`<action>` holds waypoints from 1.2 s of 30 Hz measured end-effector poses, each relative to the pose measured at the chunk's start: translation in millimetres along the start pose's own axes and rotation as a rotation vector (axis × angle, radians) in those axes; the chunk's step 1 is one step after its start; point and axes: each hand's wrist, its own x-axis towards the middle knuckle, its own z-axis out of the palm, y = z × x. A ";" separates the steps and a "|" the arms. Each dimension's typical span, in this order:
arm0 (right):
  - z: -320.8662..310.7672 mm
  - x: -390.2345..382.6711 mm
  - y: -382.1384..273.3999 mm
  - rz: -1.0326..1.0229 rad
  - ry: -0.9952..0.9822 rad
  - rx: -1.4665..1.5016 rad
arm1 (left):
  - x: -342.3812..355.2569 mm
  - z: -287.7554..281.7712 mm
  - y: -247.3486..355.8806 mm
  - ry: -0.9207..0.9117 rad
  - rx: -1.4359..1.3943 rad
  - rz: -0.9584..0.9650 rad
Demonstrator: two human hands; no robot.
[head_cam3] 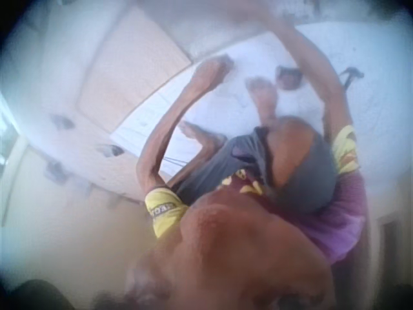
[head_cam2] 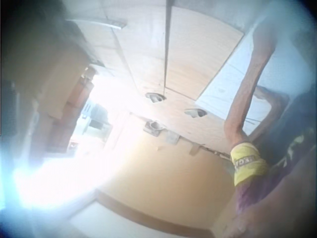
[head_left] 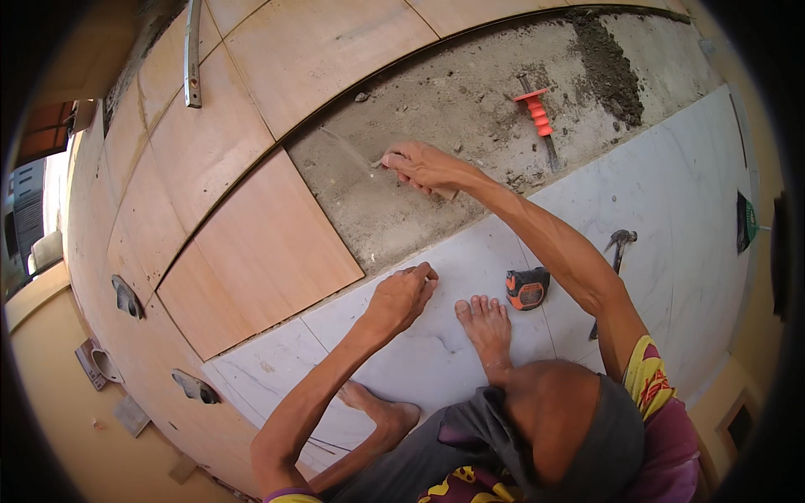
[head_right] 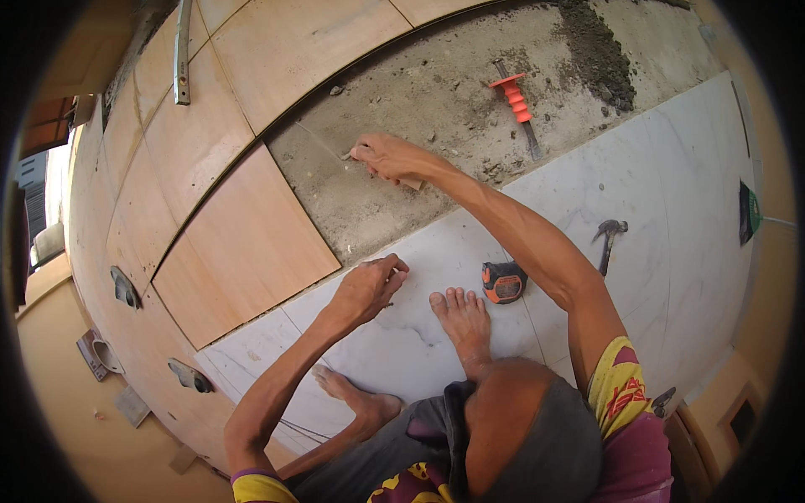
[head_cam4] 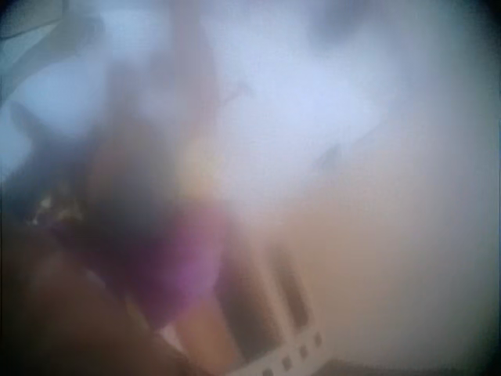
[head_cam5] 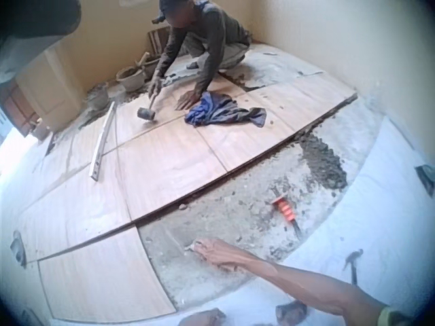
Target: The person mixes cement with a hoe, carries a bucket of mortar, and installs floor tiles. They use a hammer and a red tile leveling tool to secure the tiles into place.
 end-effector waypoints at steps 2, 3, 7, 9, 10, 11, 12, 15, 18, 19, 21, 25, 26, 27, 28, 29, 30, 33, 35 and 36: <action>-13.0 9.6 7.5 0.166 -0.018 0.281 | 13.2 28.5 28.1 -0.052 -0.078 0.087; -34.9 3.0 20.5 0.198 0.026 0.377 | 20.6 39.7 41.0 -0.065 -0.108 0.165; -120.1 -68.6 78.2 0.254 0.369 0.486 | 51.0 78.5 72.0 -0.065 -0.023 0.176; -131.2 -102.9 86.3 0.230 0.490 0.294 | 68.5 103.0 81.5 0.102 0.117 0.372; -123.5 -112.1 81.9 0.212 0.530 0.212 | 72.6 114.3 81.2 0.185 0.194 0.447; -108.6 -114.2 78.8 0.227 0.347 0.181 | 75.1 126.2 81.5 0.232 0.231 0.471; -90.4 -112.5 61.9 0.239 0.171 0.144 | 80.2 137.9 84.2 0.284 0.267 0.505; -91.6 -116.5 74.7 0.155 -0.159 -0.093 | 98.7 172.7 100.1 0.343 0.346 0.557; -136.2 -138.0 90.7 0.249 -0.124 -0.153 | 95.6 179.9 109.3 0.218 0.428 0.502; -164.1 -159.6 104.9 0.201 0.002 -0.202 | 93.1 179.4 117.2 0.174 0.442 0.495; -193.9 -174.2 107.1 0.278 0.029 -0.180 | 90.9 181.9 116.6 0.167 0.465 0.466; -172.9 -138.4 72.9 0.318 -0.309 -0.211 | 88.4 177.4 106.1 0.250 0.427 0.482; -167.9 -131.3 81.8 0.323 -0.411 -0.262 | 89.5 174.3 113.5 0.252 0.382 0.527; -168.1 -122.6 89.2 0.316 -0.517 -0.311 | 89.9 171.5 115.9 0.269 0.335 0.567; -173.6 -114.4 87.6 0.422 -0.506 -0.298 | 86.1 167.6 113.0 0.285 0.284 0.595; -183.0 -118.1 86.9 0.409 -0.447 -0.312 | 81.7 162.7 108.5 0.302 0.234 0.621; -200.6 -119.4 85.9 0.366 -0.390 -0.337 | 77.6 151.1 97.8 0.321 0.192 0.593; -258.2 -173.5 103.8 0.382 -0.112 -0.396 | 71.8 125.4 77.4 0.424 -0.042 0.547; -241.9 -177.3 92.9 0.367 -0.135 -0.327 | 88.8 84.7 69.9 0.652 -0.209 0.440; -222.3 -165.1 84.9 0.335 -0.226 -0.315 | 103.1 57.6 69.6 0.802 -0.271 0.373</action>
